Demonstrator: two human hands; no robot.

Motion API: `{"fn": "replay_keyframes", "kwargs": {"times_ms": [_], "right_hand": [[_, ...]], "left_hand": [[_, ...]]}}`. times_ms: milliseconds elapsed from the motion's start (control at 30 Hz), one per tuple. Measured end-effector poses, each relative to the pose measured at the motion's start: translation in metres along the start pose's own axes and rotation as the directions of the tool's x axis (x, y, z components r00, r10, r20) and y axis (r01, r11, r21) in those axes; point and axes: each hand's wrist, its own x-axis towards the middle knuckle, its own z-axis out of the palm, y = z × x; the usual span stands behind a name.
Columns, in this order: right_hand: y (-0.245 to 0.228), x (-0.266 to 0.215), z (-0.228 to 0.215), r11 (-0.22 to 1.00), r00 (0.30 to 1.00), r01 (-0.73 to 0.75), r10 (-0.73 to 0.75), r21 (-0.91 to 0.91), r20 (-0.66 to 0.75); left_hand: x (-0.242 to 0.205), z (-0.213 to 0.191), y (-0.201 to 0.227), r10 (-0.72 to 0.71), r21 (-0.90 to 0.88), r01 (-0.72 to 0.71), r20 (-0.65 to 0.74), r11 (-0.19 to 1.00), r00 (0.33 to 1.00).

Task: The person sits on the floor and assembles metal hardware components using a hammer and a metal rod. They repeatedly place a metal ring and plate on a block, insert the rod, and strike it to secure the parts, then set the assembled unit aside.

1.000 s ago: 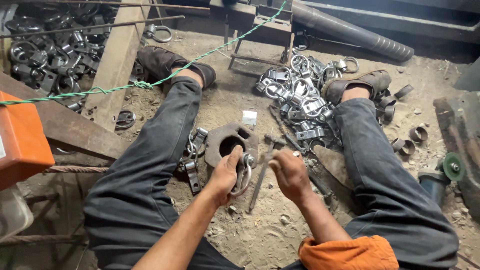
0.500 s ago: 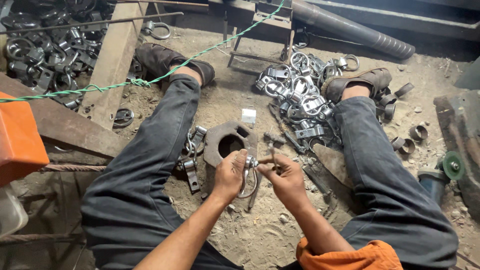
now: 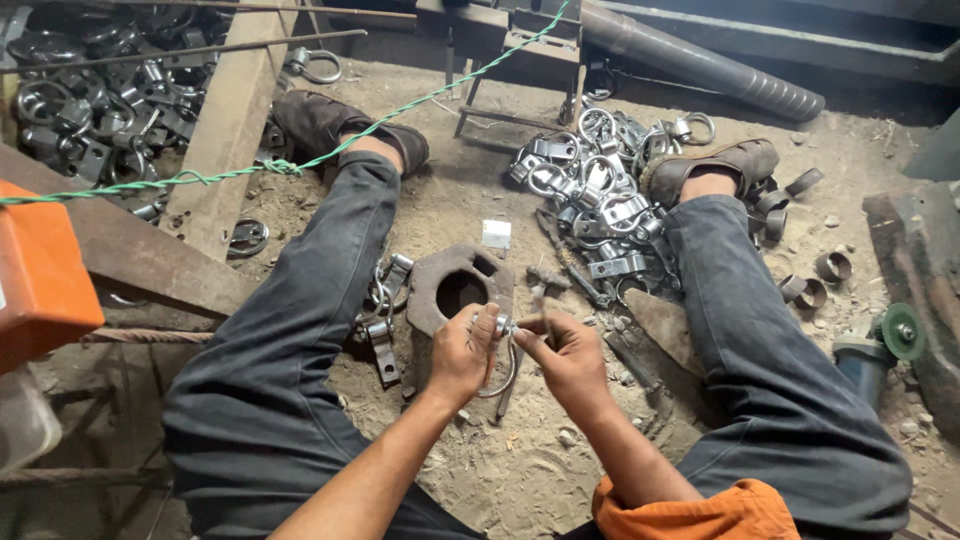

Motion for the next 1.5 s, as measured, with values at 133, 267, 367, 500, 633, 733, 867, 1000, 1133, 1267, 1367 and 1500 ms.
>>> {"fn": "replay_keyframes", "kwargs": {"times_ms": [133,267,367,500,633,733,867,1000,1133,1267,1367,1500], "right_hand": [[0.006,0.000,-0.004,0.994,0.994,-0.106,0.106,-0.005,-0.019],[0.009,-0.004,0.001,0.993,0.994,-0.105,0.103,0.057,0.037],[0.009,-0.003,-0.004,0.987,0.994,-0.102,0.095,0.122,0.059],[0.012,-0.008,-0.003,0.992,0.995,-0.083,0.078,0.099,0.055],[0.017,-0.013,-0.003,0.985,0.989,-0.142,0.137,0.095,0.061],[0.013,-0.011,-0.004,0.984,0.991,-0.121,0.111,0.131,0.080],[0.009,-0.014,0.001,0.938,0.956,-0.293,0.286,0.188,0.063],[0.005,-0.016,0.001,0.966,0.978,-0.206,0.197,0.153,0.069],[0.004,-0.016,-0.001,0.974,0.986,-0.152,0.137,0.166,0.099],[0.006,-0.015,0.003,0.942,0.950,-0.311,0.305,0.127,0.066],[0.005,-0.015,0.004,0.986,0.988,-0.142,0.136,0.086,0.068],[0.003,-0.014,0.001,0.983,0.988,-0.144,0.136,0.116,0.077]], "left_hand": [[-0.006,-0.003,0.014,0.073,-0.039,-0.075,-0.048,0.996,0.996],[-0.010,-0.003,0.020,0.163,0.060,-0.157,-0.108,0.986,0.981],[-0.014,-0.006,0.022,0.157,0.080,-0.149,-0.106,0.986,0.982],[-0.022,-0.009,0.028,0.151,0.089,-0.141,-0.122,0.986,0.981],[-0.026,-0.009,0.025,0.204,0.134,-0.185,-0.143,0.974,0.969],[-0.026,-0.008,0.017,0.124,0.138,-0.108,-0.117,0.985,0.985],[-0.024,-0.008,0.011,0.027,0.097,-0.020,-0.064,0.995,0.998],[-0.023,-0.007,0.010,0.026,0.061,-0.023,-0.053,0.998,0.998],[-0.023,-0.007,0.011,0.005,0.080,0.000,-0.058,0.997,0.998],[-0.023,-0.009,0.015,-0.026,0.089,0.031,-0.051,0.996,0.998],[-0.022,-0.007,0.017,-0.031,0.089,0.035,-0.050,0.995,0.998],[-0.022,-0.009,0.021,-0.013,0.096,0.018,-0.058,0.995,0.998]]}}
